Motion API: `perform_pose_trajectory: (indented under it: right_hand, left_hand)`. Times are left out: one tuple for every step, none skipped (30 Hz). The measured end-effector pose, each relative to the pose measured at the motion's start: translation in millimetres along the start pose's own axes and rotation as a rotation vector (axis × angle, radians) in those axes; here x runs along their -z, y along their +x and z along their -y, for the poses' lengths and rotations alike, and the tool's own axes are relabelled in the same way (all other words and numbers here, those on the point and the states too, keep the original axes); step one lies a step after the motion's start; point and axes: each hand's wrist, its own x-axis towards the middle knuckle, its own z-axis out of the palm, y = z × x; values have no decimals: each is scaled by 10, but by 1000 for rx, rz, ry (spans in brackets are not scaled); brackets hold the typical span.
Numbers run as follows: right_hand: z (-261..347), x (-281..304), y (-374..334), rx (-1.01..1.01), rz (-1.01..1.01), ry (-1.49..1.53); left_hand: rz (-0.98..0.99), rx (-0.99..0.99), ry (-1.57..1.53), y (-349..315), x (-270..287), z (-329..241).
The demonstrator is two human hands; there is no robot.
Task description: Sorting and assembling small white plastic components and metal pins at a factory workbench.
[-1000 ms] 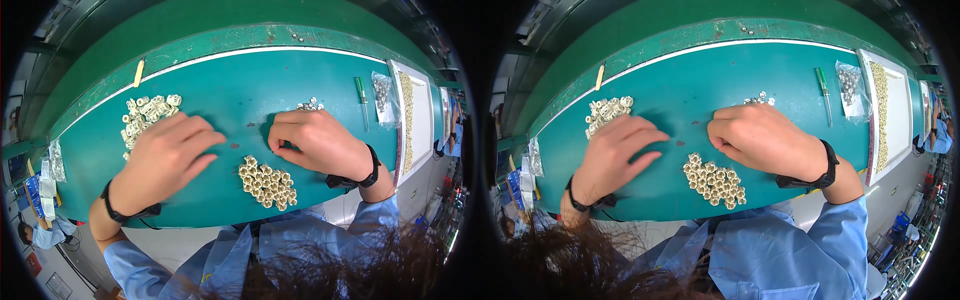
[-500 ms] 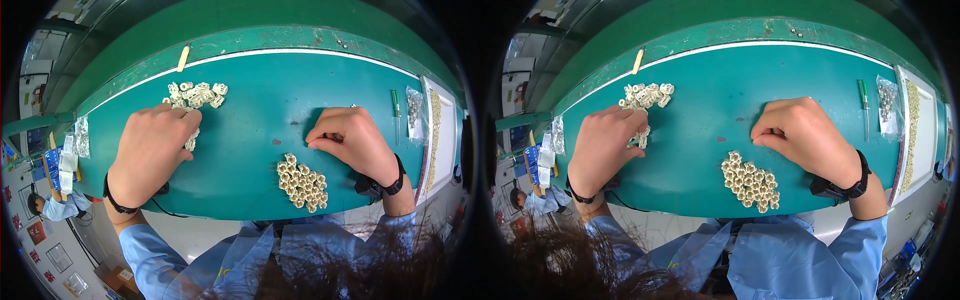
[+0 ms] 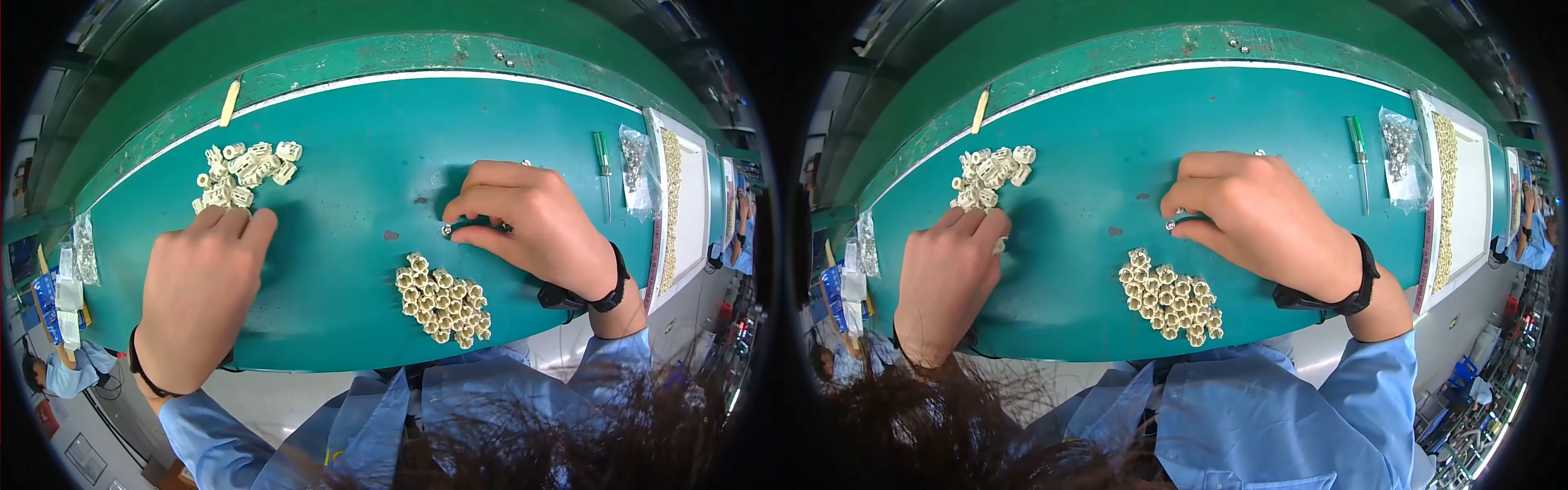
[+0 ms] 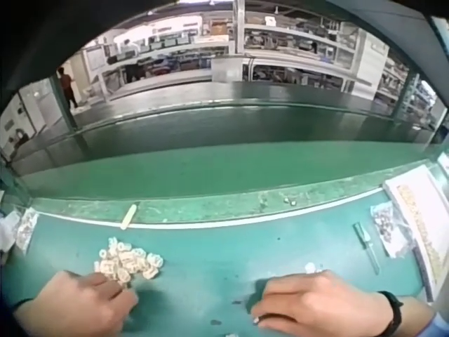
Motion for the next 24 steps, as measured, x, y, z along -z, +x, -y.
perform_pose_trajectory:
  right_hand:
    - [-13, -27, 8, 18, 0, -37]
    - [-27, -54, 14, 34, 1, -75]
    - [-45, -69, 10, 48, 1, -114]
    - [-63, -75, -6, 41, 2, -116]
    - [-48, -85, 11, 66, 9, -125]
    - [-33, -95, 26, 91, 16, -135]
    - [-39, -103, 21, 100, 21, -153]
    - [-42, -105, 18, 96, 23, -153]
    - [-34, -101, 22, 93, 25, -154]
    - [-32, -92, 20, 87, 25, -158]
    - [-36, -93, 22, 81, 26, -160]
    - [-48, -108, 25, 78, 28, -160]
    - [-61, -131, 31, 81, 20, -154]
    - [-74, -155, 37, 85, 13, -148]
    - [-85, -173, 43, 90, 6, -142]
    - [-95, -188, 46, 89, 8, -141]
    - [-103, -203, 50, 89, 4, -135]
    - [-109, -220, 55, 89, 0, -128]
    - [-111, -236, 62, 90, -3, -121]
    - [-115, -255, 69, 89, 0, -121]
    - [-116, -276, 77, 92, -10, -120]
    - [-116, -297, 86, 96, -20, -120]
    - [-117, -316, 94, 100, -30, -119]
    - [-118, -331, 103, 99, -26, -119]
  left_hand:
    - [-31, -61, -111, 33, 24, -23]
    - [-62, -123, -224, 83, 43, -54]
    - [-94, -188, -337, 143, 43, -87]
    - [-95, -194, -341, 244, -15, -128]
    - [-158, -205, -498, 307, -80, -169]
    - [-223, -216, -653, 369, -167, -209]
    - [-294, -241, -817, 443, -277, -247]
    - [-293, -243, -821, 483, -369, -286]
    - [-294, -245, -861, 512, -456, -323]
    - [-295, -252, -903, 552, -535, -357]
    - [-295, -257, -944, 583, -581, -378]
    - [-294, -259, -947, 599, -619, -387]
    - [-306, -260, -959, 612, -644, -394]
    - [-318, -260, -971, 622, -667, -400]
    - [-330, -261, -983, 631, -692, -402]
    - [-330, -260, -986, 643, -723, -408]
    - [-351, -262, -988, 658, -757, -418]
    - [-373, -264, -991, 672, -788, -428]
    - [-394, -265, -994, 680, -810, -433]
    - [-394, -264, -997, 689, -824, -435]
    - [-402, -267, -985, 696, -832, -434]
    - [-410, -270, -973, 700, -838, -432]
    - [-419, -273, -962, 701, -845, -430]
    - [-419, -271, -965, 699, -852, -429]
